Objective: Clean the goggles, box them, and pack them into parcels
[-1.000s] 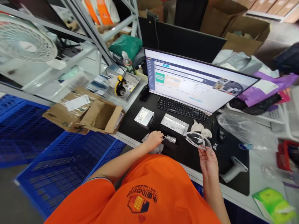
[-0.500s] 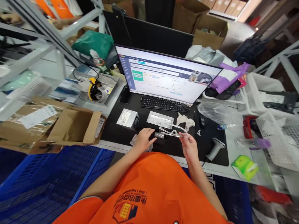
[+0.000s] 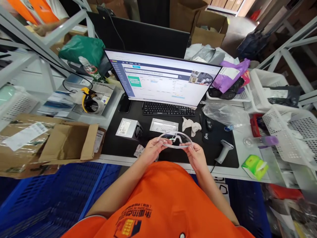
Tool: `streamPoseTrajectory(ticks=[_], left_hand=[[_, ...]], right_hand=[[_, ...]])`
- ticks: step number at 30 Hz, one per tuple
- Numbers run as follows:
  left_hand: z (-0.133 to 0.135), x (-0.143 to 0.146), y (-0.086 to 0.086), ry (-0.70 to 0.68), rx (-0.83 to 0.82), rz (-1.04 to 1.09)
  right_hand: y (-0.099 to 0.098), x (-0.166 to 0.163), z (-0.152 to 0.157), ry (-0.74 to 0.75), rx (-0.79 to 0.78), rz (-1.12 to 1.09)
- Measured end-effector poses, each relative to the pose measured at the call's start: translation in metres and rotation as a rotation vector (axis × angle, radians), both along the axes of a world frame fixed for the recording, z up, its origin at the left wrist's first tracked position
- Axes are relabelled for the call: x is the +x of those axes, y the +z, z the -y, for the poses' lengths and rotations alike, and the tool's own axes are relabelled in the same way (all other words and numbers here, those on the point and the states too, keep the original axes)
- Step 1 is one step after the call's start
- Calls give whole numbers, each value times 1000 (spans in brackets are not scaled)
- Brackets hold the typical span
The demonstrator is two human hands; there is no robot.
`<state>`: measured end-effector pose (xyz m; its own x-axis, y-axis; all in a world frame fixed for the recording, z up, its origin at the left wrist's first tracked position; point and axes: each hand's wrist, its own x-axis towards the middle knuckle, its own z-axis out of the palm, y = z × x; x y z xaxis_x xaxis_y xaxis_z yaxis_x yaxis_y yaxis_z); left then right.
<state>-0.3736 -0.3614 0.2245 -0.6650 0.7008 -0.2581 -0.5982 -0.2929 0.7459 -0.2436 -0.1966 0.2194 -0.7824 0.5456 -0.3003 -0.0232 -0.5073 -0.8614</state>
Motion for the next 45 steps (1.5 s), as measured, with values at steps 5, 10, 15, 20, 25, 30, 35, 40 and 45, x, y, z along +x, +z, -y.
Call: streamPoseTrajectory(ticks=[5,10,15,20,25,30,35,40,45], left_hand=[[-3,-1,10,31,27,149],[8,-15,0,-37,-92,42],[21,-34,-5,-249,-321,-333],[18,-48,15,-343,-551,-893],[2,-44,27,-454,-571,-988],[0,-33,16,-335,-642,-779],[14,-25,14,-138,-686,-609],[22,-18,22,17,-691,-579],[24,-12,36,86,-682,-620]], right_hand=[[4,0,-8,94,-59,69],[4,4,-25,297,8,147],[7,6,-41,271,426,150],[17,1,-46,407,870,156],[28,-15,-46,609,1016,114],[27,-31,-56,742,1014,71],[-25,-50,-124,526,995,403],[-87,-63,-188,145,1131,1018],[-110,-62,-198,166,1101,1103]])
